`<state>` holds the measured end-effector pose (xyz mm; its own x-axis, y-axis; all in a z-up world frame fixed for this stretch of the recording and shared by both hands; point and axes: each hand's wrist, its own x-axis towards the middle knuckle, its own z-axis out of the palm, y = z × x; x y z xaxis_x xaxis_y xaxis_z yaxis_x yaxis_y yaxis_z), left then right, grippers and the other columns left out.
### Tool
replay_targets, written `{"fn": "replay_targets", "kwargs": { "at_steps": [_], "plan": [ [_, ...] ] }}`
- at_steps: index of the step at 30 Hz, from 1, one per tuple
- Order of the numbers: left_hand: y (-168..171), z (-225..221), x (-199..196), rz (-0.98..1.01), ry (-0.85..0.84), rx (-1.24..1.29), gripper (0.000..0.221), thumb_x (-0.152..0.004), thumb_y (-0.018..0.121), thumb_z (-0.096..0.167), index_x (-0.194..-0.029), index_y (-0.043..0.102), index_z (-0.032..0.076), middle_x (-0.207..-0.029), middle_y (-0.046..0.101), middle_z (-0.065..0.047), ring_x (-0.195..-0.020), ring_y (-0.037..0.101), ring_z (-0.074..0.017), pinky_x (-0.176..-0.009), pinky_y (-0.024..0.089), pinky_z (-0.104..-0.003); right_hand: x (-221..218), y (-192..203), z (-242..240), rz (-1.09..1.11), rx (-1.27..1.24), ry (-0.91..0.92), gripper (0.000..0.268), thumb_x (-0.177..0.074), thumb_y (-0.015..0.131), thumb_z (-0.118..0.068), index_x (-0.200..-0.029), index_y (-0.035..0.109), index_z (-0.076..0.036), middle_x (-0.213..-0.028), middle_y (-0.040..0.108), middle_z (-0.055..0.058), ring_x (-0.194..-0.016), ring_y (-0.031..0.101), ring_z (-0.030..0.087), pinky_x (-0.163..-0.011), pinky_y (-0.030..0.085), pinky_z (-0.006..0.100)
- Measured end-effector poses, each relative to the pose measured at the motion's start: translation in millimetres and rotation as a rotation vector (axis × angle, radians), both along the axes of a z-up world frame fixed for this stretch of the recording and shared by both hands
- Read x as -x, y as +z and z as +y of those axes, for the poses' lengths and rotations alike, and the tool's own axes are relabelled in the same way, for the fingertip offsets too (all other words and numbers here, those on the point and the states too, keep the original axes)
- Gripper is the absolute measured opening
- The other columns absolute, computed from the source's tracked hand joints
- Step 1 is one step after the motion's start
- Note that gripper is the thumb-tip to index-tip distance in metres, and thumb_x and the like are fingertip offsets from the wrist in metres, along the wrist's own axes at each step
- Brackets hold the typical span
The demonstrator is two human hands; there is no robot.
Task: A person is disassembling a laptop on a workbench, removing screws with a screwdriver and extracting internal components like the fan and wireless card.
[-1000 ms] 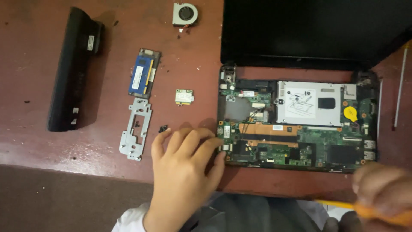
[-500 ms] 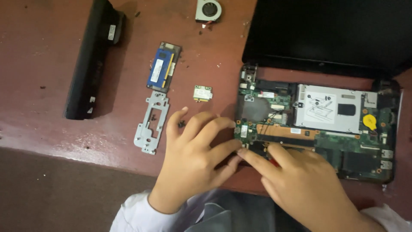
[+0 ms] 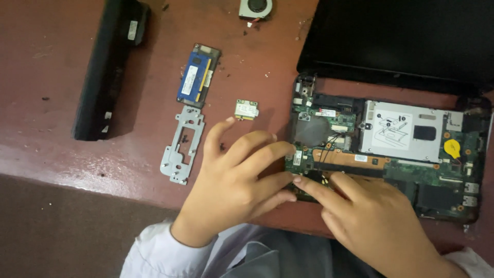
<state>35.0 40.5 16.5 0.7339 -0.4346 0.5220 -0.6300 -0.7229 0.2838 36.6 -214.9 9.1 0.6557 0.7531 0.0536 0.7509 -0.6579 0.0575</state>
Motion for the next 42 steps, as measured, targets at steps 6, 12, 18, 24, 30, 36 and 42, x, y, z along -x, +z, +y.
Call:
{"fn": "replay_targets", "kwargs": {
  "at_steps": [6,12,18,24,30,36,42],
  "plan": [
    [7.1,2.2,-6.1,-0.063,-0.039,-0.154,0.03,-0.103,0.066,0.051,-0.089,0.07,0.024,-0.127,0.062,0.003,-0.117,0.061,-0.0208,-0.107,0.034,-0.062,-0.4,0.0,-1.6,0.033,-0.032,-0.016,0.051,-0.078,0.07,-0.02,-0.126,0.07,-0.037,-0.085,0.061,-0.005,-0.056,0.064,0.022,-0.048,0.052,0.038],
    [6.0,1.0,-12.6,-0.088,-0.042,-0.235,0.021,-0.097,0.076,0.048,-0.089,0.067,0.03,-0.128,0.059,0.005,-0.12,0.056,-0.0204,-0.106,0.038,-0.065,-1.1,-1.1,-3.5,0.041,-0.02,-0.01,0.05,-0.077,0.071,-0.021,-0.125,0.07,-0.037,-0.085,0.06,-0.005,-0.053,0.063,0.023,-0.045,0.052,0.038],
    [11.0,1.8,-14.1,-0.145,-0.06,-0.221,0.015,-0.103,0.076,0.016,-0.09,0.071,0.023,-0.13,0.061,0.006,-0.117,0.056,-0.019,-0.106,0.04,-0.061,-1.5,0.2,-1.7,0.05,-0.04,-0.026,0.052,-0.077,0.071,-0.019,-0.126,0.07,-0.038,-0.083,0.059,-0.005,-0.053,0.063,0.023,-0.045,0.051,0.038],
    [18.2,0.9,-18.2,-0.168,-0.055,-0.304,0.031,-0.1,0.078,0.018,-0.075,0.062,0.027,-0.128,0.058,0.007,-0.118,0.055,-0.0176,-0.11,0.04,-0.061,-2.0,-2.5,-2.7,0.075,-0.073,-0.017,0.049,-0.079,0.07,-0.019,-0.125,0.071,-0.035,-0.088,0.06,-0.003,-0.057,0.064,0.023,-0.048,0.052,0.039],
    [17.6,0.4,-21.5,-0.206,-0.058,-0.346,0.031,-0.097,0.074,0.013,-0.075,0.059,0.029,-0.127,0.057,0.007,-0.118,0.055,-0.0176,-0.111,0.041,-0.06,-2.7,-0.7,-1.2,0.086,-0.08,-0.027,0.049,-0.077,0.071,-0.017,-0.123,0.072,-0.036,-0.083,0.059,-0.003,-0.055,0.064,0.023,-0.045,0.052,0.039],
    [21.5,1.7,-14.0,-0.024,-0.056,-0.228,0.008,-0.09,0.075,0.02,-0.085,0.069,0.019,-0.127,0.06,0.0,-0.12,0.055,-0.025,-0.108,0.034,-0.067,-3.2,0.6,0.1,0.07,-0.077,-0.024,0.054,-0.077,0.07,-0.018,-0.127,0.07,-0.038,-0.081,0.057,-0.004,-0.054,0.063,0.022,-0.046,0.051,0.039],
    [23.4,-4.0,-5.8,0.063,0.026,-0.187,0.018,-0.084,0.079,0.032,-0.084,0.07,0.016,-0.124,0.061,-0.002,-0.119,0.056,-0.0253,-0.106,0.032,-0.069,-4.2,0.8,0.8,0.05,-0.035,-0.023,0.05,-0.079,0.071,-0.018,-0.125,0.07,-0.037,-0.082,0.058,-0.005,-0.052,0.062,0.019,-0.044,0.05,0.036]
  ]
}}
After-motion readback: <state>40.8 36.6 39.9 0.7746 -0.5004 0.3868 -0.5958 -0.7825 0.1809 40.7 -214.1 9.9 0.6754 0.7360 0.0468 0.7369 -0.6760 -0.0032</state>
